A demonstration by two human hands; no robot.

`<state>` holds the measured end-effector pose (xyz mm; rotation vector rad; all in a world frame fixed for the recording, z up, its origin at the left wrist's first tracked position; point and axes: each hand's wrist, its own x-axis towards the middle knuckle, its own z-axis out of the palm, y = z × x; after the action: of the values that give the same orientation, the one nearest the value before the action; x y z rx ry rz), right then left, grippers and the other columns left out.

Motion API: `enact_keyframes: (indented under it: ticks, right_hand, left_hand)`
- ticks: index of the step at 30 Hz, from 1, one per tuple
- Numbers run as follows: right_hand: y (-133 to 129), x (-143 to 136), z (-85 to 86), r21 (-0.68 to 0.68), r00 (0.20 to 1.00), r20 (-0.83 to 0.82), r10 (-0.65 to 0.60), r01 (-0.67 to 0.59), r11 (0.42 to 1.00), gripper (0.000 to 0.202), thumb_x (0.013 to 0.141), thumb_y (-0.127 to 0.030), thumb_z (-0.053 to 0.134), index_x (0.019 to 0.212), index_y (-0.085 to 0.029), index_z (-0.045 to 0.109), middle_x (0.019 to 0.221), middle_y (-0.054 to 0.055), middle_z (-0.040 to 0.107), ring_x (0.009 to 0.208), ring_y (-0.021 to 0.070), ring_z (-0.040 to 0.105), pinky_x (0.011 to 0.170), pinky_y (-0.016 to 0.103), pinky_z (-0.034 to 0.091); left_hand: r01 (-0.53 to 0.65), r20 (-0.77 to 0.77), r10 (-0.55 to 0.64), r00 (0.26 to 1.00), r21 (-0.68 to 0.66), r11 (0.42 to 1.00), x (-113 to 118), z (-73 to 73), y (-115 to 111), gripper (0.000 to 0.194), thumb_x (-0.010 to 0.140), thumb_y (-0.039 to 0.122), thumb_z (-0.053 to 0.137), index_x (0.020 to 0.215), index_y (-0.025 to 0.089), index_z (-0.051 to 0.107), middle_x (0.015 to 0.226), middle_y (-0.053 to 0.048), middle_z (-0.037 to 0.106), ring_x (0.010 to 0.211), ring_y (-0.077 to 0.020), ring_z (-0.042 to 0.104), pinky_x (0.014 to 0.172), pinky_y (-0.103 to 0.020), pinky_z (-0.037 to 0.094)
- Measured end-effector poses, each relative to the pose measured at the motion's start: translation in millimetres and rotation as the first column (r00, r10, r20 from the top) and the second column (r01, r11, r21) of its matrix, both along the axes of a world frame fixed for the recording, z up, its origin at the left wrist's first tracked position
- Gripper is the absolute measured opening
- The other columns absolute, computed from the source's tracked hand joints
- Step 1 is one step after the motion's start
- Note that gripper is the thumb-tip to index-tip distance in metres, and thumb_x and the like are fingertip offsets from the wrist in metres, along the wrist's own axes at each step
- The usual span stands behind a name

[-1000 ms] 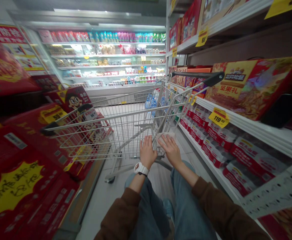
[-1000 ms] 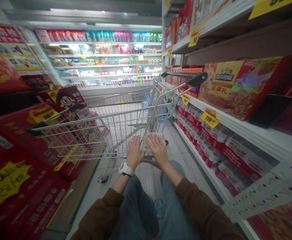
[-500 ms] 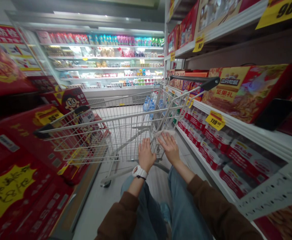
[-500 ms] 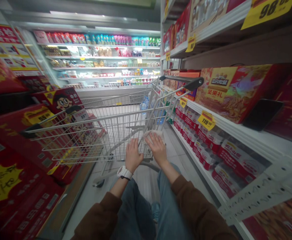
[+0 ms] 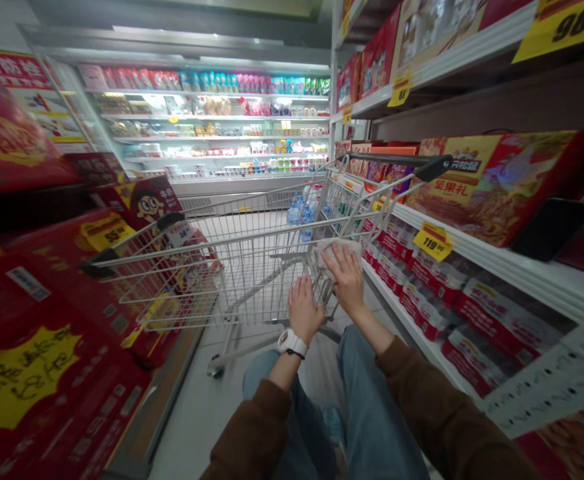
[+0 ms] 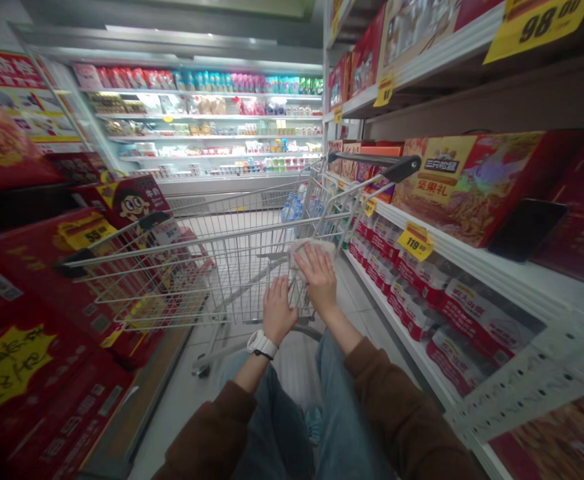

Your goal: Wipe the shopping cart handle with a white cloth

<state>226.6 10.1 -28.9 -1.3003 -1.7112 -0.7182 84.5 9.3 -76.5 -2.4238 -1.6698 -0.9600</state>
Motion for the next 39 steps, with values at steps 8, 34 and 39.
enact_keyframes:
  ticks: [8, 34, 39]
  right_hand:
    - [-20, -1, -22.9, -0.097, 0.998, -0.003, 0.057, -0.057, 0.994, 0.083, 0.067, 0.008, 0.042, 0.143, -0.025, 0.052, 0.153, 0.004, 0.046, 0.147, 0.0214, 0.033, 0.119, 0.046, 0.033]
    - [-28, 15, 21.5, -0.488, 0.998, -0.034, 0.055, -0.064, 0.871, 0.067, 0.069, -0.002, 0.049, 0.131, -0.024, 0.062, 0.158, 0.011, 0.036, 0.125, 0.0286, 0.054, 0.101, 0.043, 0.045]
    - [-26, 22, 43.4, -0.693, 0.992, 0.121, 0.042, 0.054, 0.719, 0.066, 0.073, -0.009, 0.051, 0.136, -0.028, 0.057, 0.159, 0.009, 0.035, 0.116, 0.0300, 0.061, 0.100, 0.045, 0.045]
  left_hand:
    - [0.076, -0.021, -0.077, 0.997, -0.020, 0.997, 10, 1.5, -4, 0.070, 0.070, 0.012, 0.053, 0.139, 0.004, 0.047, 0.154, -0.018, 0.041, 0.149, -0.0273, 0.027, 0.124, -0.047, 0.022]
    - [-0.268, -0.065, 0.279, 0.958, 0.143, 0.953, -101, -21.9, -3, 0.073, 0.084, 0.015, 0.049, 0.154, 0.013, 0.027, 0.163, -0.015, 0.023, 0.151, -0.0348, 0.020, 0.120, -0.058, 0.023]
    - [-0.263, -0.085, 0.274, 0.958, 0.123, 0.957, -99, -20.7, -1, 0.076, 0.083, 0.015, 0.049, 0.155, 0.013, 0.025, 0.164, -0.014, 0.022, 0.151, -0.0364, 0.019, 0.120, -0.059, 0.023]
